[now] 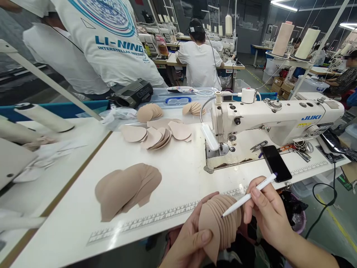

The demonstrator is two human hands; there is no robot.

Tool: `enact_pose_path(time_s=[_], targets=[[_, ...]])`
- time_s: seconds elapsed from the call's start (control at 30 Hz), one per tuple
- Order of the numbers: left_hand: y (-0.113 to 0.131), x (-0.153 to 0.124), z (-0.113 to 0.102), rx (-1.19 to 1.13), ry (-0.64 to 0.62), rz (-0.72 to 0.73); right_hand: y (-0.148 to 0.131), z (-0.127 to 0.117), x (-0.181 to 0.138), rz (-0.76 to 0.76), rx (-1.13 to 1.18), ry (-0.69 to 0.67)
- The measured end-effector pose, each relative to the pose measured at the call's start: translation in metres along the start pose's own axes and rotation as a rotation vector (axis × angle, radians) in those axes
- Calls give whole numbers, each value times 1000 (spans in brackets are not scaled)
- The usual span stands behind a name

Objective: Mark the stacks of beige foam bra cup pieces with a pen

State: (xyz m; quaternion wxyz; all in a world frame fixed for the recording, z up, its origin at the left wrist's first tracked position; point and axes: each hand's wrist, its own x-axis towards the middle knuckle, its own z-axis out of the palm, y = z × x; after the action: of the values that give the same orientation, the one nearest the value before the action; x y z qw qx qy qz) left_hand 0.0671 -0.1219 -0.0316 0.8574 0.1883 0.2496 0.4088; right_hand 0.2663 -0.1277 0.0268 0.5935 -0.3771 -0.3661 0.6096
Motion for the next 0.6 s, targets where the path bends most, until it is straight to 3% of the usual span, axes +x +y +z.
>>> enact_pose_path(time_s=[0.27,0.6], targets=[[8,-5,18,4,36,-6,-1,1,-3,32,-45,1],[3,0,9,31,30,6,2,-3,-5,13,-70,-56]])
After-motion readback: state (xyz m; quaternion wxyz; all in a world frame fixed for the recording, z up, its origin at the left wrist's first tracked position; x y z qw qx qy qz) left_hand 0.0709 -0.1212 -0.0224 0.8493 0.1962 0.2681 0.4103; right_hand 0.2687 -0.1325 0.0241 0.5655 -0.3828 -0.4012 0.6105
